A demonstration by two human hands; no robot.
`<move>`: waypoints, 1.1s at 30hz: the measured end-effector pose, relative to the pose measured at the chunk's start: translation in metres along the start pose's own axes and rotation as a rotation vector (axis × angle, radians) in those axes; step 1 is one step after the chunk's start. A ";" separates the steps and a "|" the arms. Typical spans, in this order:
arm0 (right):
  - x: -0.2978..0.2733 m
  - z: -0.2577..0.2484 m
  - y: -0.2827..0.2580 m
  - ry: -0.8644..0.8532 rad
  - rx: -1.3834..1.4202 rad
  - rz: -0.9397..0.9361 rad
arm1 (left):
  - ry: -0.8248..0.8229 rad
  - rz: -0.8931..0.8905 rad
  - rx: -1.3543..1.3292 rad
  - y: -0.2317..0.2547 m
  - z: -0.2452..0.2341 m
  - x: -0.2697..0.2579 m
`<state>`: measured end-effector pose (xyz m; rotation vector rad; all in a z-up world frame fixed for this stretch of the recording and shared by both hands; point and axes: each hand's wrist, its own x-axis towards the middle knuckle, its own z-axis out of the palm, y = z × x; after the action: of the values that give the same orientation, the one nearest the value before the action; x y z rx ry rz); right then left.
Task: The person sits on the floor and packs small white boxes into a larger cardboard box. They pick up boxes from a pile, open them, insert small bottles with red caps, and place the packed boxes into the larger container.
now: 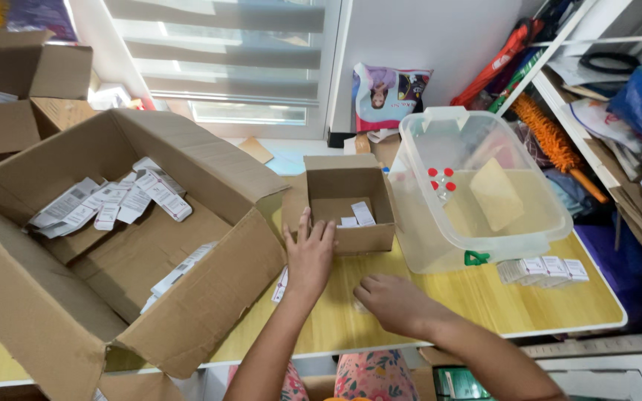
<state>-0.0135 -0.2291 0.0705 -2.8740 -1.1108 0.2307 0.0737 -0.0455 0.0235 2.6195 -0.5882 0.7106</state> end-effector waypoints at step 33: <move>0.049 -0.049 0.052 0.806 0.130 0.234 | 0.171 -0.099 -0.163 0.002 -0.006 -0.028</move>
<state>0.0644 -0.2341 0.1077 -2.5400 -0.5748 -0.7486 0.0479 -0.0364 0.0138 2.3909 -0.4435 0.8104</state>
